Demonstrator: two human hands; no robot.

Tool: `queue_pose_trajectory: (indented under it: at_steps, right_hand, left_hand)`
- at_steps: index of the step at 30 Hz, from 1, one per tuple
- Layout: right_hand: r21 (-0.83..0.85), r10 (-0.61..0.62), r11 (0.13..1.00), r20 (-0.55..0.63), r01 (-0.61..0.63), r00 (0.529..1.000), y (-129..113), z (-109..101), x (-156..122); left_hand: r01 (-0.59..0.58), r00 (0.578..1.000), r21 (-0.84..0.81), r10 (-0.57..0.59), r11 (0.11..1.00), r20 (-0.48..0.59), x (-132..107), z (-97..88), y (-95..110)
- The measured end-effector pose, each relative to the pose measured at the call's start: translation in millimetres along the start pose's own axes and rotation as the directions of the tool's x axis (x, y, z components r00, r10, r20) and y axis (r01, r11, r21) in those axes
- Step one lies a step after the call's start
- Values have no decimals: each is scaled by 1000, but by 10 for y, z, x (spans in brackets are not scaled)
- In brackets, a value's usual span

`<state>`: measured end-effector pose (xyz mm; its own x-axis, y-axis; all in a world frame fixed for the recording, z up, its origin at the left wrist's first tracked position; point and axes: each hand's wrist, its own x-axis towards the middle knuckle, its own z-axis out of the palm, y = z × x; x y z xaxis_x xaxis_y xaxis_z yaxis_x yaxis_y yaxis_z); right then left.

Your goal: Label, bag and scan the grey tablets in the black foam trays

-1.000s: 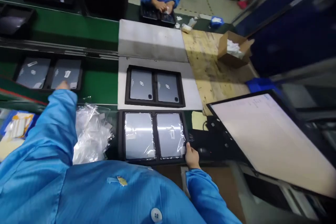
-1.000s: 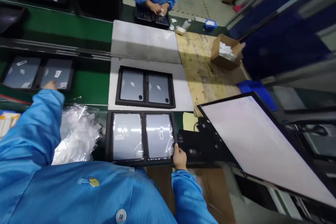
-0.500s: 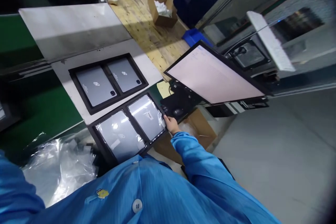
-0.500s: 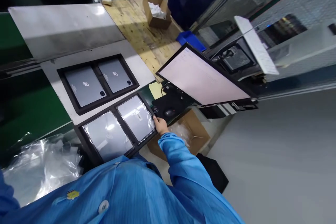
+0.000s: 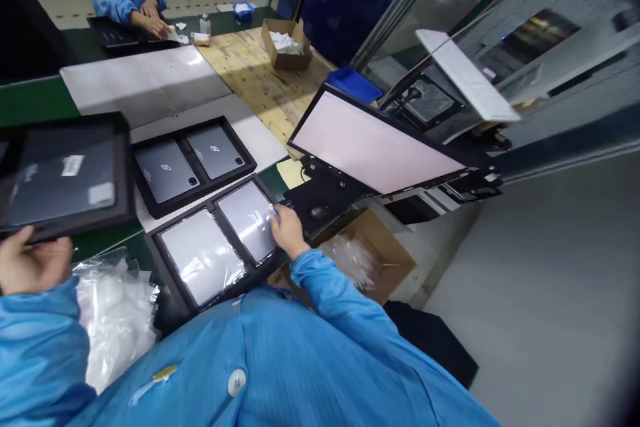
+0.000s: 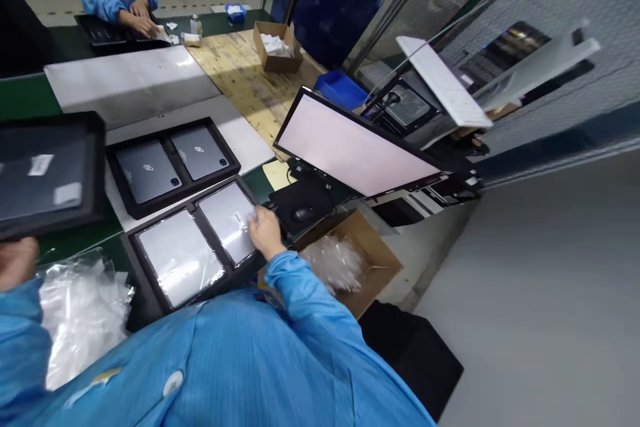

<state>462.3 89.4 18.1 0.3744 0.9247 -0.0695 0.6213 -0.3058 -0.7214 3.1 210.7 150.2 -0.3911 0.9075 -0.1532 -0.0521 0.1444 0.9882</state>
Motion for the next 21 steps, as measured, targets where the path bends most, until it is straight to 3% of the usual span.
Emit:
queue_pose_trajectory:
  at_steps: [2, 4, 6, 8, 11, 13, 15, 16, 17, 18, 19, 20, 21]
  right_hand:
    - [388, -117, 919, 106, 68, 987, -281, 89, -90]
    - [691, -209, 722, 270, -38, 940, -528, 150, -193]
    - [796, -224, 573, 380, -193, 898, -671, 150, -285]
    - [792, -120, 547, 395, -272, 911, -657, 83, -342]
    - [731, 41, 632, 301, -258, 953, -346, -105, -314]
    - [653, 48, 730, 249, -204, 967, -40, -257, -187]
    - [518, 13, 845, 219, -128, 976, 242, -387, 22]
    - [430, -10, 899, 216, -86, 976, 355, -431, 143]
    - [338, -34, 940, 225, -45, 974, 446, -455, 261]
    - [253, -57, 967, 246, -8, 967, 516, -459, 367]
    - [186, -76, 982, 278, 24, 958, 569, -447, 453]
    - [140, -88, 989, 314, 46, 945, 608, -423, 513]
    - [118, -96, 991, 350, 58, 932, 637, -393, 548]
  left_hand:
    - [11, 999, -103, -8, 995, 31, -526, 319, -70]
    - [77, 996, -154, -67, 985, 65, -1080, 638, -178]
    - [137, 988, -150, -123, 979, 96, -1607, 913, -336]
    - [157, 981, -105, -143, 982, 129, -2067, 1120, -549]
    - [206, 959, 29, -208, 978, 191, -2581, 1321, -924]
    - [359, 886, 147, -386, 922, 255, -2806, 1414, -1153]
    - [513, 726, 242, -567, 824, 389, -2959, 1485, -1313]
    - [555, 646, 271, -612, 787, 455, -3017, 1506, -1360]
    - [571, 592, 286, -627, 770, 506, -3065, 1510, -1383]
    - [564, 570, 297, -624, 771, 535, -3104, 1490, -1385]
    - [537, 589, 308, -610, 785, 530, -3131, 1444, -1368]
    - [487, 652, 323, -584, 811, 484, -3144, 1367, -1337]
    - [406, 756, 350, -525, 845, 391, -3139, 1263, -1297]
